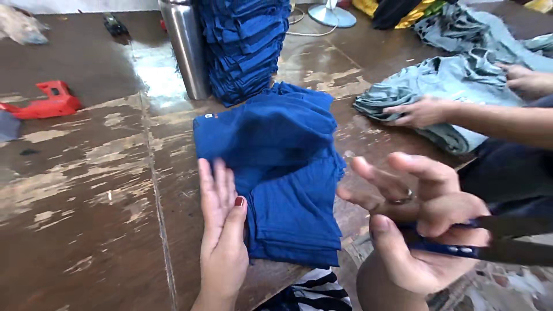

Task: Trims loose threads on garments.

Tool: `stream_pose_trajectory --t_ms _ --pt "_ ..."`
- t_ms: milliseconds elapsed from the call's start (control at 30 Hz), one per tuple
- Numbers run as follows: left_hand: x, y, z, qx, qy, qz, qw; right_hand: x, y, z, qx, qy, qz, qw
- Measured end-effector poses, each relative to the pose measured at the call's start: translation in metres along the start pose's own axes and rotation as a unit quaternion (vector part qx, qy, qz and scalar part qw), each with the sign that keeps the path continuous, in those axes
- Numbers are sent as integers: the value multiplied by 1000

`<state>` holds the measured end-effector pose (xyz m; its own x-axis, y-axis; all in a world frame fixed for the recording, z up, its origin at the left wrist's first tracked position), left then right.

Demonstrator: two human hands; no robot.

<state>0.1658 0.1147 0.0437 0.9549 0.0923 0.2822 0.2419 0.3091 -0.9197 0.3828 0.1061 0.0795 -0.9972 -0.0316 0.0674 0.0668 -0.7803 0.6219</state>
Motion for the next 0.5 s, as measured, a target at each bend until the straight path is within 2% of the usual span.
stream_pose_trajectory --t_ms 133,233,300,367,500 --pt "-14 -7 -13 37 15 124 992 -4 -25 -25 87 179 -66 978" --pt "-12 4 -32 68 90 239 964 -13 -45 -59 133 293 -174 931" --pt "-7 24 -44 68 144 363 918 -16 -57 -78 148 301 -223 915" --pt "-3 42 -53 77 146 439 883 -17 -62 -85 154 267 -214 927" --pt "-5 51 -57 108 69 443 887 -13 -44 -68 129 193 -104 967"
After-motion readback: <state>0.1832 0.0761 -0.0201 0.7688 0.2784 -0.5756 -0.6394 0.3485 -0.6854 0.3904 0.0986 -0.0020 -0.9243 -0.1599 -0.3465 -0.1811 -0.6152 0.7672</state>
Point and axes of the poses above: each hand's wrist, its own z-axis towards the middle knuckle, its own x-axis out of the palm, y = z × x, the point moved 3 cm from there along z, towards the middle knuckle, and after that the axes turned 1 degree about -y, right-handed, at the moved point
